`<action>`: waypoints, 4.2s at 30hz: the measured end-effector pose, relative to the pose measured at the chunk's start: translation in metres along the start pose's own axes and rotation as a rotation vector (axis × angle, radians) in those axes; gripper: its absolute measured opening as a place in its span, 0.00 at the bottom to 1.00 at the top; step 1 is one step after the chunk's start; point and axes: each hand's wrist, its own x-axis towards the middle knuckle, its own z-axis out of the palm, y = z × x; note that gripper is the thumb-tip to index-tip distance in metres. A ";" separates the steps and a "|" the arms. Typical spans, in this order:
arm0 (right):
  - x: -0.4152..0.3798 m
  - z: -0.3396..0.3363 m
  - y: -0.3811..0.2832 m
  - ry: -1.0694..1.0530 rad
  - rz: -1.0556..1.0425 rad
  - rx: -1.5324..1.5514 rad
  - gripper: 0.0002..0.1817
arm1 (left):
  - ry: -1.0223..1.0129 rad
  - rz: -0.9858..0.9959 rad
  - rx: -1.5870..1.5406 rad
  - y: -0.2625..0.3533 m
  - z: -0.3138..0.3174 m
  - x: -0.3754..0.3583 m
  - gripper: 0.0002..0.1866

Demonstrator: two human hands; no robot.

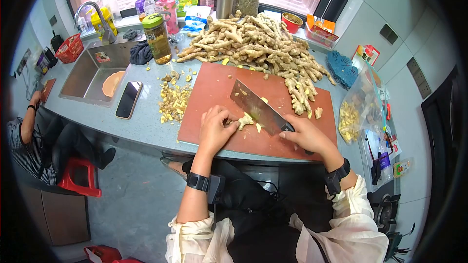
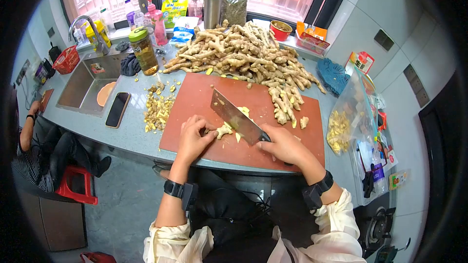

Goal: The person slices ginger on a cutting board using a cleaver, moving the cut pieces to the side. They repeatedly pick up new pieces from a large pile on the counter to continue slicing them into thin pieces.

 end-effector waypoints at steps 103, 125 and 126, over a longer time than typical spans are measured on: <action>0.018 0.014 -0.036 0.016 -0.140 -0.553 0.16 | -0.010 0.003 0.019 0.000 0.000 0.001 0.08; 0.009 0.011 -0.027 0.026 -0.138 -0.502 0.16 | -0.012 -0.012 0.021 -0.001 0.000 0.000 0.07; 0.010 0.013 -0.027 0.051 -0.167 -0.505 0.16 | -0.010 -0.006 0.024 -0.001 0.000 0.000 0.07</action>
